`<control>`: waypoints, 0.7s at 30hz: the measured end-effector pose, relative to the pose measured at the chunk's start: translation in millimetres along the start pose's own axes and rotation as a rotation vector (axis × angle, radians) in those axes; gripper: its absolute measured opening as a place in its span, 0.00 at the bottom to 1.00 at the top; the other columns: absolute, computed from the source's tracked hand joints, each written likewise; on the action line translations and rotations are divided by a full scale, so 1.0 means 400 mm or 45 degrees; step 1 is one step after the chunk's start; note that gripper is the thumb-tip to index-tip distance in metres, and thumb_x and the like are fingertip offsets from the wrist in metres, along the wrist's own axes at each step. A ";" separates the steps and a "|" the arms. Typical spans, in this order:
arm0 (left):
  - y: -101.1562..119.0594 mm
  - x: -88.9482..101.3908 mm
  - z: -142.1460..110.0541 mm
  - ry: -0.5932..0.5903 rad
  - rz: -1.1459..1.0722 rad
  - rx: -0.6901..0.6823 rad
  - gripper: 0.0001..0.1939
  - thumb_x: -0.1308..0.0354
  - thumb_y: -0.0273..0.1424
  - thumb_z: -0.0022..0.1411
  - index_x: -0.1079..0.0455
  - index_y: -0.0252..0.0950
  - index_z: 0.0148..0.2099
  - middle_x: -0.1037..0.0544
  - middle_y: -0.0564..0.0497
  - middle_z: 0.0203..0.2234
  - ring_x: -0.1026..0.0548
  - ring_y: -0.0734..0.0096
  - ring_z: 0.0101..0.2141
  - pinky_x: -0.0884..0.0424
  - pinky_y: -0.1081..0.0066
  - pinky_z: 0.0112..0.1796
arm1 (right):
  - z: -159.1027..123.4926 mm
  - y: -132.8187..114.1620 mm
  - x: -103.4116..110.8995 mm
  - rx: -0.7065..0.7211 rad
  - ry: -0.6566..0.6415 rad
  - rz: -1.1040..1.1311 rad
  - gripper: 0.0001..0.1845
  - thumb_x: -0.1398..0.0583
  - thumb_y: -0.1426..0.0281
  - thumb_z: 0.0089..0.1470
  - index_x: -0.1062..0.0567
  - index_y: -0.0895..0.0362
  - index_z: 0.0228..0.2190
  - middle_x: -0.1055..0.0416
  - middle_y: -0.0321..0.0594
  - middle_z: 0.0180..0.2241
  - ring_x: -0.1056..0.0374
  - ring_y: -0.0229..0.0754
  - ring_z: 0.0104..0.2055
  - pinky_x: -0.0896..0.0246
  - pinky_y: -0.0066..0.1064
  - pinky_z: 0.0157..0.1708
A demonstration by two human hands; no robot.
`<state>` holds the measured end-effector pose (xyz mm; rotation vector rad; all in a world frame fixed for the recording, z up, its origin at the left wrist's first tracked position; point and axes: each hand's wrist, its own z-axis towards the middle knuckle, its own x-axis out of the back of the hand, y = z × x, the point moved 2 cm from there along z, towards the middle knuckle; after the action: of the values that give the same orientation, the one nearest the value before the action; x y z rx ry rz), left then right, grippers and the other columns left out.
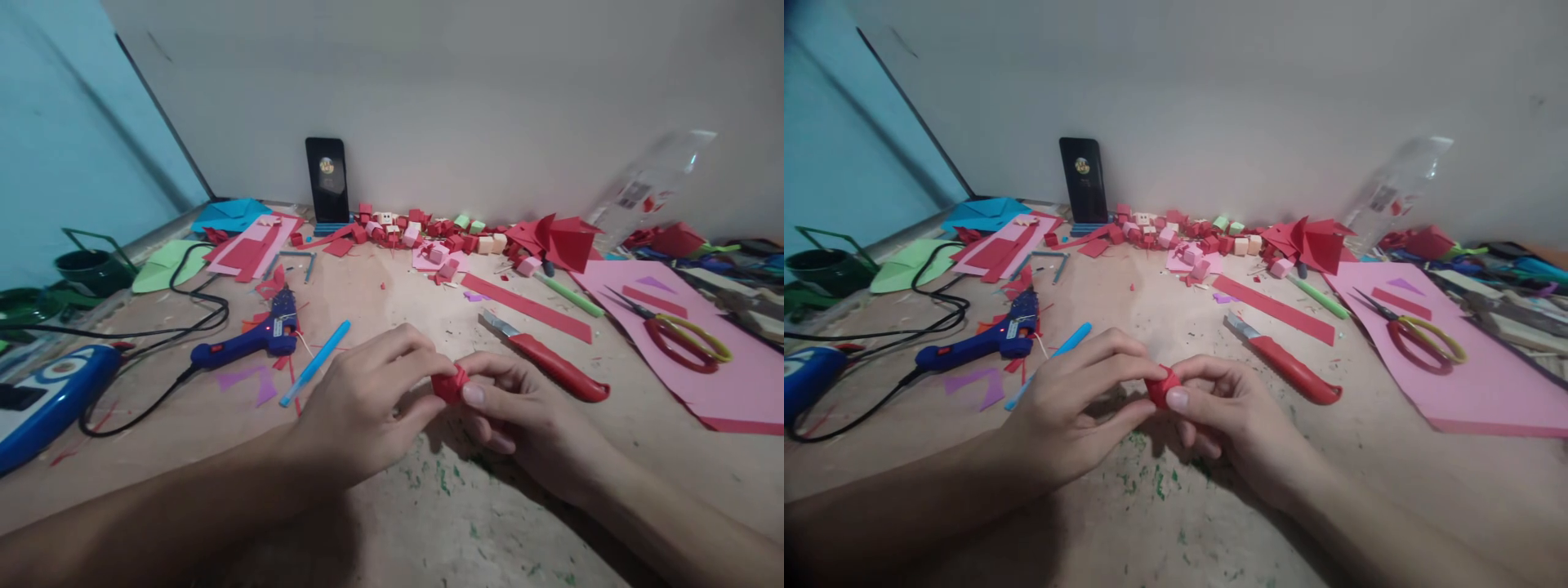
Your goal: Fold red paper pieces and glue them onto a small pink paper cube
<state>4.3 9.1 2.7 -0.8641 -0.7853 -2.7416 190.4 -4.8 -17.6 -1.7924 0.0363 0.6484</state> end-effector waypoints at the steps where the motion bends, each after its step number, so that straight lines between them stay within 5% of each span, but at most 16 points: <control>1: -0.001 0.000 0.000 -0.001 0.007 -0.007 0.07 0.36 0.18 0.65 0.24 0.29 0.45 0.21 0.46 0.36 0.22 0.67 0.36 0.26 0.71 0.36 | 0.000 0.000 0.000 0.000 0.004 -0.009 0.08 0.25 0.64 0.53 0.14 0.54 0.32 0.29 0.30 0.16 0.51 0.26 0.14 0.59 0.22 0.16; 12: 0.002 0.001 -0.002 -0.004 0.033 -0.020 0.07 0.36 0.19 0.64 0.23 0.29 0.45 0.21 0.45 0.36 0.22 0.67 0.36 0.25 0.70 0.35 | -0.002 -0.001 0.002 -0.033 -0.090 -0.066 0.14 0.28 0.62 0.56 0.17 0.57 0.23 0.30 0.32 0.17 0.51 0.26 0.15 0.58 0.22 0.16; 21: -0.002 -0.002 -0.007 -0.008 0.050 -0.021 0.10 0.36 0.17 0.63 0.22 0.29 0.46 0.21 0.45 0.37 0.22 0.66 0.37 0.24 0.70 0.36 | -0.001 0.004 -0.004 -0.013 -0.017 -0.033 0.10 0.25 0.61 0.51 0.13 0.55 0.30 0.31 0.31 0.17 0.51 0.26 0.16 0.59 0.22 0.16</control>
<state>3.3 8.2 0.2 -0.8824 -0.7397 -2.7164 188.8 -5.9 -18.2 -1.7953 0.0012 0.6428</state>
